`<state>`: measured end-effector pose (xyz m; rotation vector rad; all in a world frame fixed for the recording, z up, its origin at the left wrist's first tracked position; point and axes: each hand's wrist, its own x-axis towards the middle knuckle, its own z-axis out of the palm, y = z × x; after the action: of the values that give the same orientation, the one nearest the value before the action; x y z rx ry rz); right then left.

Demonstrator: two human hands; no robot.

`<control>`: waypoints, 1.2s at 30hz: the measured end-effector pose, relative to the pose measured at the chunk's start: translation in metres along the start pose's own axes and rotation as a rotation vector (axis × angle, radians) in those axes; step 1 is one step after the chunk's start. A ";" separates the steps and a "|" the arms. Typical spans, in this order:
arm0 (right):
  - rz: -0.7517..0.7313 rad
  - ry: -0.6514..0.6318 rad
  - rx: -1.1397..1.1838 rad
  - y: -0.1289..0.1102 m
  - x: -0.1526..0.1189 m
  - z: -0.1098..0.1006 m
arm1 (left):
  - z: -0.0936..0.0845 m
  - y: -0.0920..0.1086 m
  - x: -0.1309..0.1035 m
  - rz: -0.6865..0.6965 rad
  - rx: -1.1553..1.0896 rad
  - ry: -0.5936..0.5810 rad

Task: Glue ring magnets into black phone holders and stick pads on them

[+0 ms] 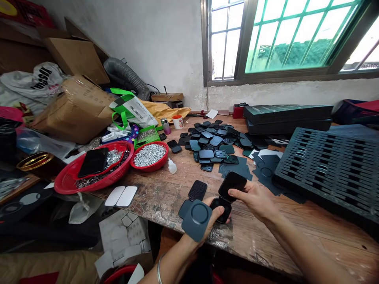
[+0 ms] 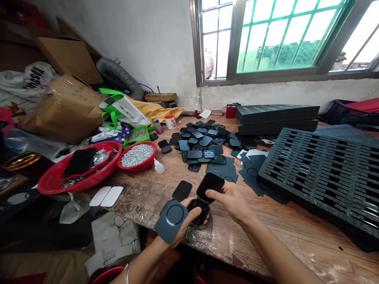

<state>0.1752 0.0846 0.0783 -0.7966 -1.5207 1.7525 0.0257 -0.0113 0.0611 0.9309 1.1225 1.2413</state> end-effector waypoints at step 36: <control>-0.013 -0.101 -1.332 0.037 0.050 0.035 | -0.082 -0.018 -0.047 0.276 1.548 0.008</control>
<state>0.1137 0.1016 0.0452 -1.2570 -2.7087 0.5469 -0.0494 -0.0645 0.0316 2.2353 1.9973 0.3432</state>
